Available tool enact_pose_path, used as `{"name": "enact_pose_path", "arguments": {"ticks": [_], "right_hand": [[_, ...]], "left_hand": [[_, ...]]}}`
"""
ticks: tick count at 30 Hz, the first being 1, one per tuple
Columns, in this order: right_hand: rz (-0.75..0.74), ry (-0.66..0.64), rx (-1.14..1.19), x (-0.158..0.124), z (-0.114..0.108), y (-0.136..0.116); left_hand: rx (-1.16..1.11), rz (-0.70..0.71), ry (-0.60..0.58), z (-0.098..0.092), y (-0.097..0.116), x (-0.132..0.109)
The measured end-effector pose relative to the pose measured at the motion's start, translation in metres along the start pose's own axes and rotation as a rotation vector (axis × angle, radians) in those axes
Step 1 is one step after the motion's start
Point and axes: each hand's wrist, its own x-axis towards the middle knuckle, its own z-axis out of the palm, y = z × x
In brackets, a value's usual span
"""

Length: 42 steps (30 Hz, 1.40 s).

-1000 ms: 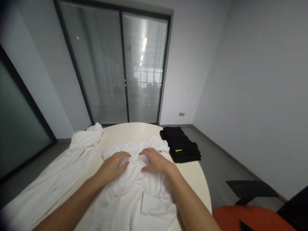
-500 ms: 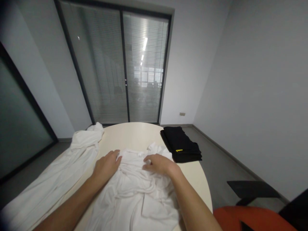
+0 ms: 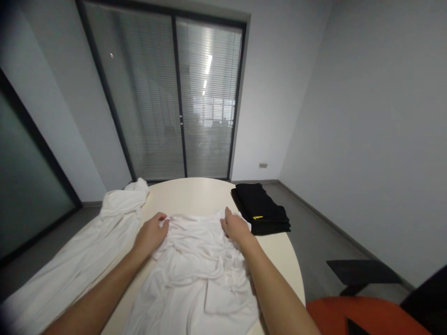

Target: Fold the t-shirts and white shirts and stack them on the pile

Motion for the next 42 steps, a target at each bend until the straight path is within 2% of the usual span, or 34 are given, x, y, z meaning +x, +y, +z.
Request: {"name": "enact_pose_path", "arguments": {"ticks": [3,5,9,12,15,18,23,28,34,38,42], "right_hand": [[0.017,0.004,0.001,0.000,0.000,0.000],[0.032,0.007,0.014,-0.001,-0.002,-0.002],[0.023,0.053,0.030,-0.003,-0.005,-0.004],[-0.163,0.137,0.063,0.000,-0.001,-0.001],[-0.309,0.115,0.102,0.003,0.009,0.004],[-0.278,0.046,0.111,0.004,0.016,0.006],[-0.223,0.033,0.103,0.004,0.017,0.003],[-0.178,-0.078,0.043,0.009,0.015,-0.003],[-0.079,-0.295,-0.012,0.032,0.014,-0.018],[-0.033,-0.360,-0.003,0.056,0.012,-0.023],[0.005,-0.367,-0.013,0.079,0.014,-0.023]], "left_hand": [[-0.301,-0.091,0.077,0.003,-0.008,0.010],[-0.393,-0.101,0.130,0.005,-0.012,0.015],[-0.293,-0.022,0.105,0.010,-0.011,0.012],[-0.181,0.100,0.065,0.010,-0.005,0.004],[-0.162,0.138,0.086,0.007,0.000,0.000],[-0.219,0.058,0.115,0.001,0.001,0.002],[-0.232,0.010,0.159,0.000,0.000,0.005],[-0.197,-0.019,0.055,0.010,-0.007,0.018],[-0.225,-0.027,-0.054,0.024,-0.015,0.055],[-0.213,0.056,-0.097,0.029,-0.021,0.067],[-0.106,0.260,-0.045,0.036,-0.028,0.069]]}}
